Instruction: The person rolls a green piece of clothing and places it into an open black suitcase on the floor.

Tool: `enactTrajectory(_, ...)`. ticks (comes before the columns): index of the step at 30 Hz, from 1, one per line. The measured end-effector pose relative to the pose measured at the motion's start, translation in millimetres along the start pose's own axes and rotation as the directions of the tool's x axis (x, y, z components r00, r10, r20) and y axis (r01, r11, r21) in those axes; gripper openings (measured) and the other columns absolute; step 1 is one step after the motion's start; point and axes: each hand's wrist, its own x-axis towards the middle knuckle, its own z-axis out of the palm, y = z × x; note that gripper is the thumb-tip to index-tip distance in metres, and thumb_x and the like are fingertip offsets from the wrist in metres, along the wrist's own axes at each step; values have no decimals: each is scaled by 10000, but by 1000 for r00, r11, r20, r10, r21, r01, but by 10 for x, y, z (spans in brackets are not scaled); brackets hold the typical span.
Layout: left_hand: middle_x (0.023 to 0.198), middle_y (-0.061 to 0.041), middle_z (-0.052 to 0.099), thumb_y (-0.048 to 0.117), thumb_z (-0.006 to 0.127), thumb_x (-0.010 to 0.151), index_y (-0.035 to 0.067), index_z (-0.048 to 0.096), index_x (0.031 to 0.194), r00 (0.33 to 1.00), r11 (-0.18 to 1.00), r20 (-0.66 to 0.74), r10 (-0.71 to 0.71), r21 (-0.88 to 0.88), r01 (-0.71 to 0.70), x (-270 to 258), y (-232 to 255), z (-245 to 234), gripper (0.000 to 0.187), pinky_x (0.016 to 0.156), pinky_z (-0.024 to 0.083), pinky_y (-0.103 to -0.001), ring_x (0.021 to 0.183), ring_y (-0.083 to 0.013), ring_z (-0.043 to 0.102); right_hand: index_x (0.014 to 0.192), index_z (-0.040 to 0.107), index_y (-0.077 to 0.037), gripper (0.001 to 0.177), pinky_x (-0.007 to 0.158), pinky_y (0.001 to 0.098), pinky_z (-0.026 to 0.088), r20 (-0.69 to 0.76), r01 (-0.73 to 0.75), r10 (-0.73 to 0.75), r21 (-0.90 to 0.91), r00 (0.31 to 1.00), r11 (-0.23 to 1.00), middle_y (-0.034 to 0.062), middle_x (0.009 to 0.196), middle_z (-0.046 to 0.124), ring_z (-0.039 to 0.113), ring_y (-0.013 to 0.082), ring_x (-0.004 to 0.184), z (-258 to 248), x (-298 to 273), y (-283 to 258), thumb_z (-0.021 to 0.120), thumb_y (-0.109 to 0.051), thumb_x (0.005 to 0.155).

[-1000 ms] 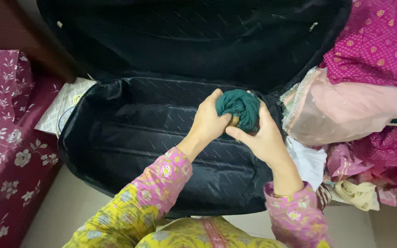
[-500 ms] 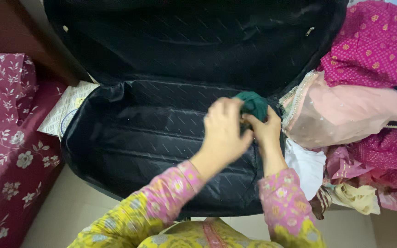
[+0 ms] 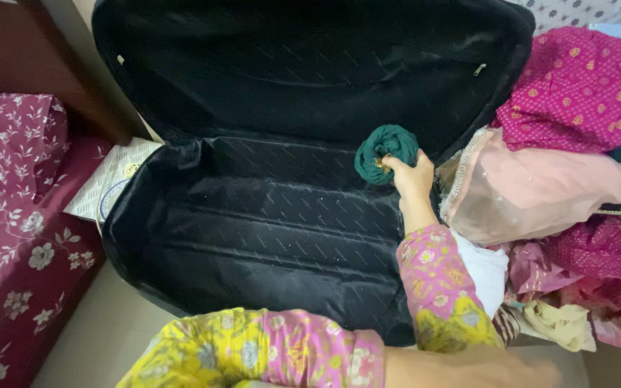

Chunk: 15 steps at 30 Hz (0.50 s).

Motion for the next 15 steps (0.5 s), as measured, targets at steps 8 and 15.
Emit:
enactTrajectory(8, 1053, -226, 654, 253, 715, 812, 53, 653, 1100, 997, 977, -73, -28, 209, 43, -75, -27, -216, 356, 692, 574, -421, 939, -360, 676, 1079, 687, -16, 402, 700, 309, 564, -54, 138, -150, -183, 987, 973, 76, 976, 747, 709, 166, 838, -136, 328, 212, 822, -104, 711)
enactTrajectory(15, 1057, -258, 638, 199, 704, 806, 19, 633, 1134, 865, 700, -479, -150, 566, 435, 43, -192, -591, 381, 617, 576, -405, 903, -376, 669, 1114, 695, -22, 433, 750, 338, 558, 3, 47, -48, -321, 999, 946, 113, 977, 762, 719, 200, 853, 24, 448, 254, 826, -146, 721)
